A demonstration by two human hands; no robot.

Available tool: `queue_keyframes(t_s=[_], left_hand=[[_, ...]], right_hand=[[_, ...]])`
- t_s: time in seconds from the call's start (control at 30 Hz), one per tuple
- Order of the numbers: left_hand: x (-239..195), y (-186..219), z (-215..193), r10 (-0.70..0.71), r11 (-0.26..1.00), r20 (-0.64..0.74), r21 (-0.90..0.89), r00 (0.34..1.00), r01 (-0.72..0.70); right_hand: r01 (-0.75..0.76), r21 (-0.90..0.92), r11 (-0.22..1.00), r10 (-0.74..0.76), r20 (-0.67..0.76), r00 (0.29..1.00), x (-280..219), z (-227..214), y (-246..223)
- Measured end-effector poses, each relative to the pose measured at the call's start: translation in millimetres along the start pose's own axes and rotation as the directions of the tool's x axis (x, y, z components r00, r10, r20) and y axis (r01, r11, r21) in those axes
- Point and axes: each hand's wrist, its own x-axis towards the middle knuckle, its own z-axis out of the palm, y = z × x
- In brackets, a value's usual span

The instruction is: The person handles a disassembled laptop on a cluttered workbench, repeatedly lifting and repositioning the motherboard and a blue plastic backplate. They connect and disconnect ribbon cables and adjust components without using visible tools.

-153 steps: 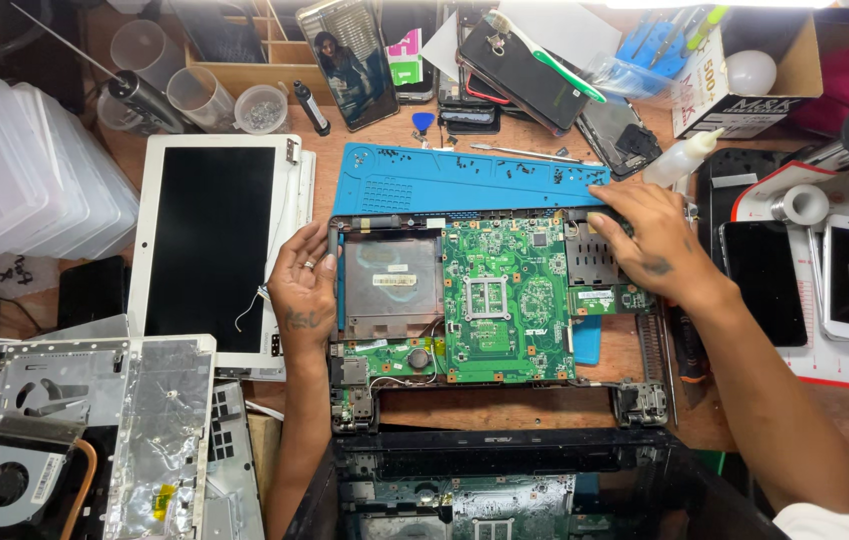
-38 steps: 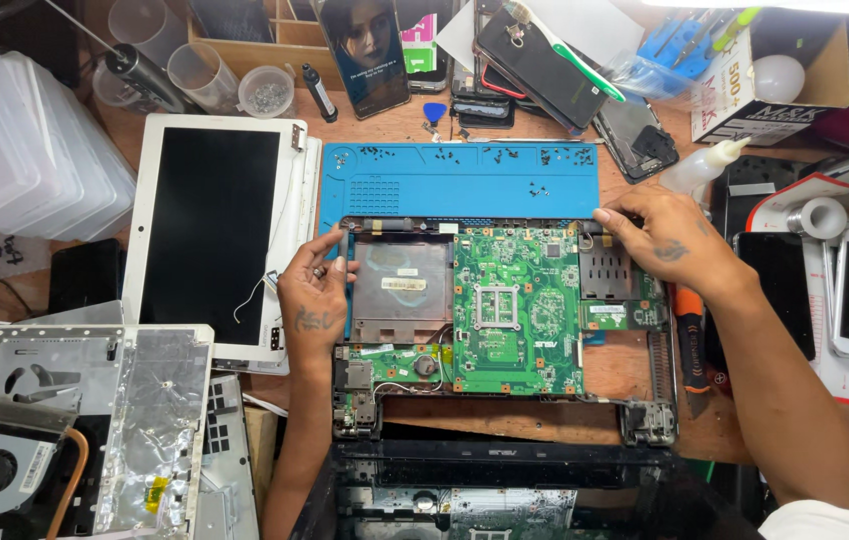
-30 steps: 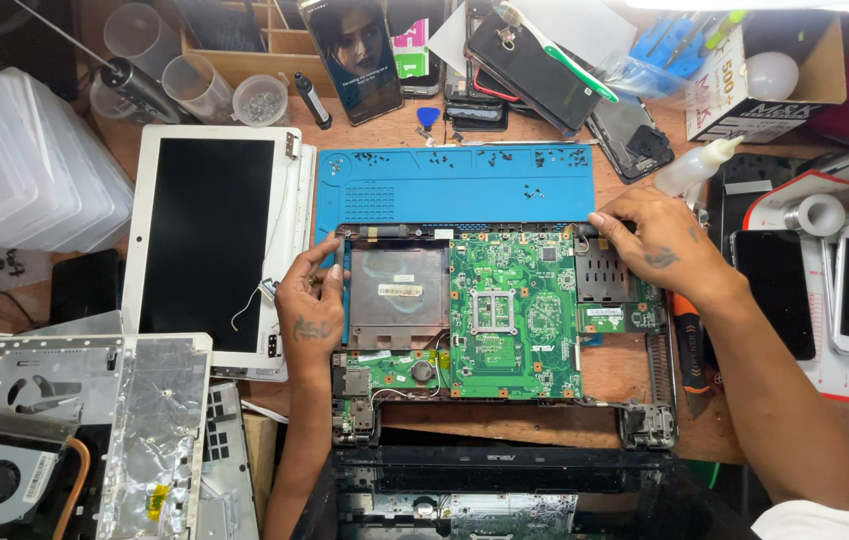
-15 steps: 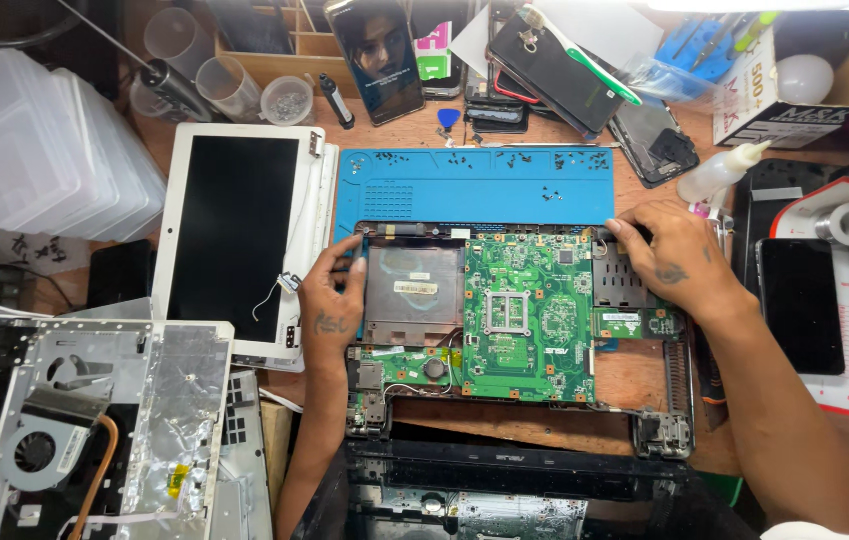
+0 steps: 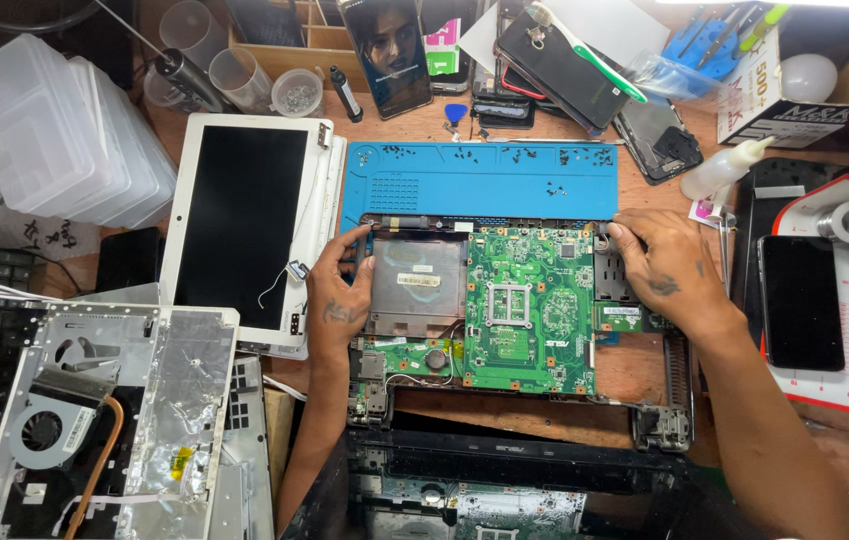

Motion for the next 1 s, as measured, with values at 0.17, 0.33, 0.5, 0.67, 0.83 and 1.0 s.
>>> queue_keyframes(t_s=[0.17,0.33,0.5,0.67,0.83,1.0], left_hand=[[0.6,-2.0,-2.5,0.040,0.999,0.037,-0.037,0.999,-0.039],[1.0,-6.9,-3.2,0.032,0.996,0.034,-0.088,0.999,-0.028],[0.2,-9.9,-2.8,0.177,0.979,0.002,-0.107,0.984,-0.176],[-3.0,-7.5,-3.2,0.083,0.993,0.018,-0.091,0.996,-0.082],[-4.3,-2.8,-3.9,0.024,0.998,0.024,-0.054,0.999,-0.023],[0.1,-7.5,-3.3,0.026,0.996,0.006,-0.085,1.000,-0.025]], right_hand=[[0.074,-0.040,0.996,-0.078,-0.104,0.992,-5.4,6.7,3.5],[0.037,0.017,0.999,-0.036,-0.090,0.995,-5.0,6.8,2.5],[0.032,0.004,0.999,-0.031,-0.083,0.996,-5.8,6.1,2.0],[0.044,-0.027,0.999,-0.046,-0.086,0.995,-5.8,6.4,2.1],[0.016,-0.036,0.999,-0.019,-0.068,0.998,-4.8,6.3,-1.6],[0.005,-0.020,1.000,-0.006,-0.057,0.998,-4.2,6.4,-1.1]])
